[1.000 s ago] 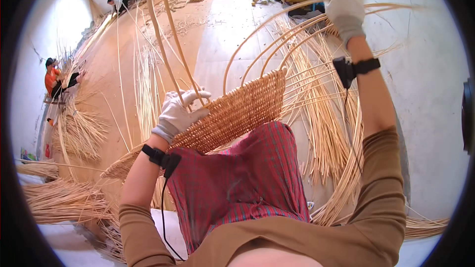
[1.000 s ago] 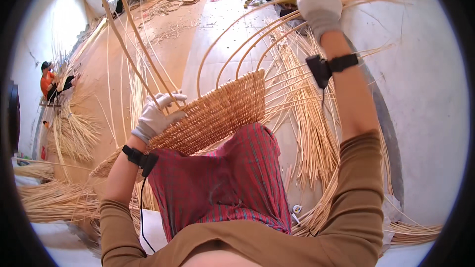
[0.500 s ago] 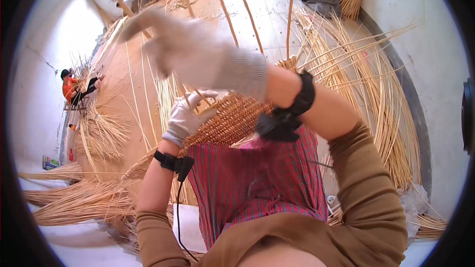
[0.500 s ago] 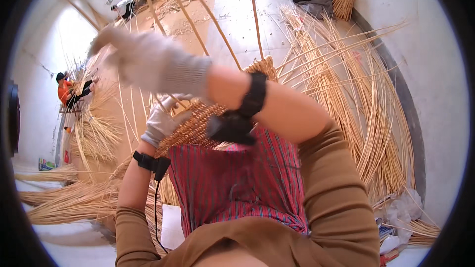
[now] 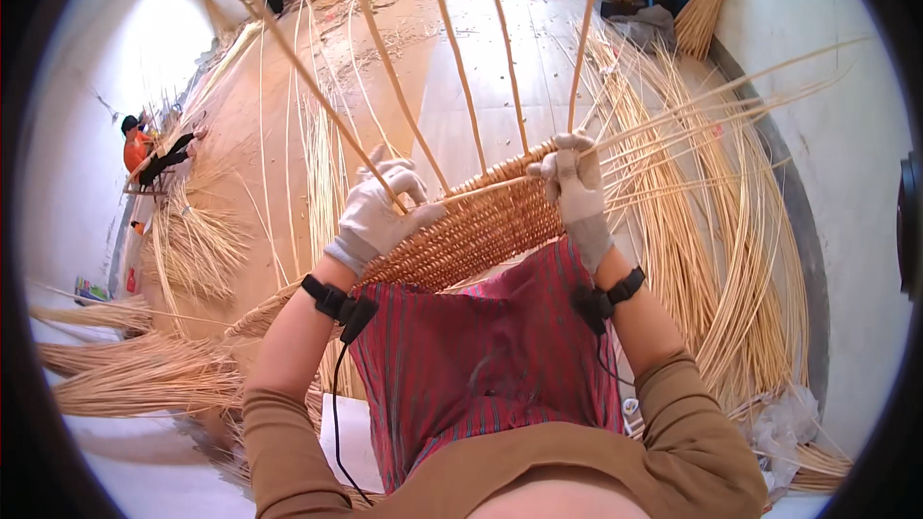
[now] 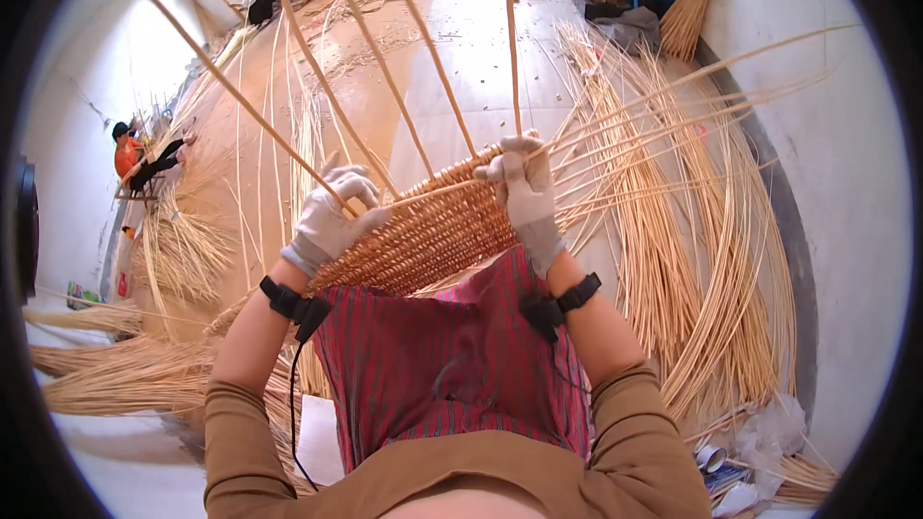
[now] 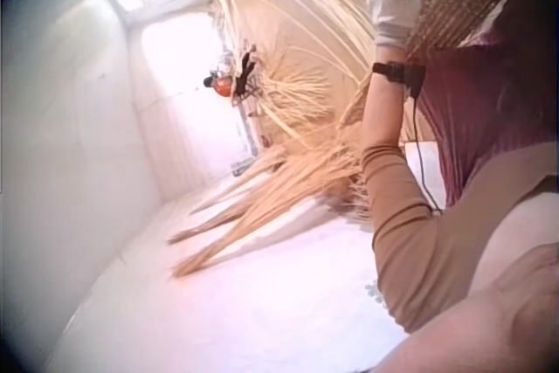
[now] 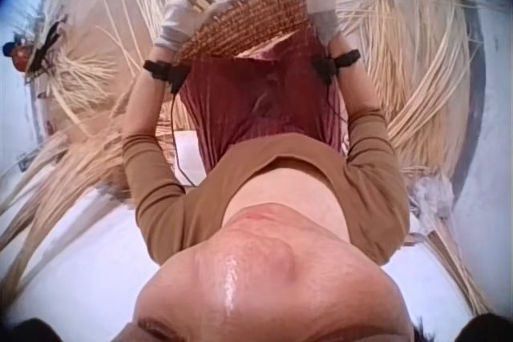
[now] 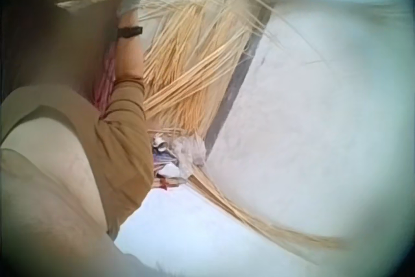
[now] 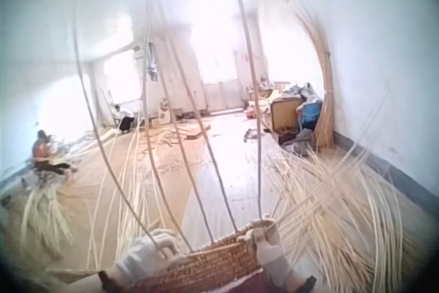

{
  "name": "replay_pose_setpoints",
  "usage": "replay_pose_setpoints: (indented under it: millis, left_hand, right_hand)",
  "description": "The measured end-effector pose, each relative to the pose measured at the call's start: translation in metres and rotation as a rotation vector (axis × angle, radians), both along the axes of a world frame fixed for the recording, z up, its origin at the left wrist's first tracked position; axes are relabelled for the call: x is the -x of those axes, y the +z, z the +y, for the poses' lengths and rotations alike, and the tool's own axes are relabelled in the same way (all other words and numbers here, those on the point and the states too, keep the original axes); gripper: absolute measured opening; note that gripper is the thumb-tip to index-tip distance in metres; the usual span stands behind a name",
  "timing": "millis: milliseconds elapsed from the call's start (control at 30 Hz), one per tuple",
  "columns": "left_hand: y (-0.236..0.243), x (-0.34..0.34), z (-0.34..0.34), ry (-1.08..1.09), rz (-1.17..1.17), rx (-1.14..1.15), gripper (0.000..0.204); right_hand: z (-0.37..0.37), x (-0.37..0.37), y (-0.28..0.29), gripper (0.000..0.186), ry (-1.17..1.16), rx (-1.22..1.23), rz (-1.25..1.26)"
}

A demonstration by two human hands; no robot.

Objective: Weaving a large wicker basket by inserting and trimming long wooden strands.

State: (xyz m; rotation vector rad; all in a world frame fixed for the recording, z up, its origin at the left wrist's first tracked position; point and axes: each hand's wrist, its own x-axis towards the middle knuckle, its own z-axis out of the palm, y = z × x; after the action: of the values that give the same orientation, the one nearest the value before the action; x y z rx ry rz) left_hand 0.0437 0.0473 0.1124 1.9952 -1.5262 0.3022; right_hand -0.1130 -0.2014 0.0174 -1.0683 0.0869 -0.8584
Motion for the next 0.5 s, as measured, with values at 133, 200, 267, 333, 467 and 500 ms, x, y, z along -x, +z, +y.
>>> replay_pose_setpoints:
  millis: [133, 200, 267, 333, 467, 500]
  left_hand:
    - [0.004, 0.002, -0.018, 0.114, 0.072, -0.23, 0.05]
    - [-0.002, 0.006, -0.023, 0.115, 0.212, -0.188, 0.048]
    - [-0.006, 0.009, -0.025, 0.112, 0.35, -0.143, 0.046]
    - [-0.008, 0.012, -0.026, 0.16, 0.515, -0.156, 0.041]
    - [-0.006, 0.014, -0.02, 0.19, 0.288, -0.183, 0.029]
    - [-0.004, 0.014, -0.023, 0.181, 0.247, -0.195, 0.029]
  right_hand:
    - [0.005, 0.003, -0.007, 0.016, -0.051, -0.002, 0.041]
    - [0.007, 0.004, -0.003, 0.016, -0.053, -0.006, 0.032]
    - [0.01, 0.005, 0.002, 0.015, -0.058, -0.009, 0.022]
    - [0.016, 0.009, 0.01, 0.016, -0.108, 0.004, 0.057]
    - [0.073, 0.046, 0.018, 0.017, -0.226, 0.466, -0.062]
    - [0.086, 0.06, 0.021, 0.02, -0.219, 0.741, -0.046]
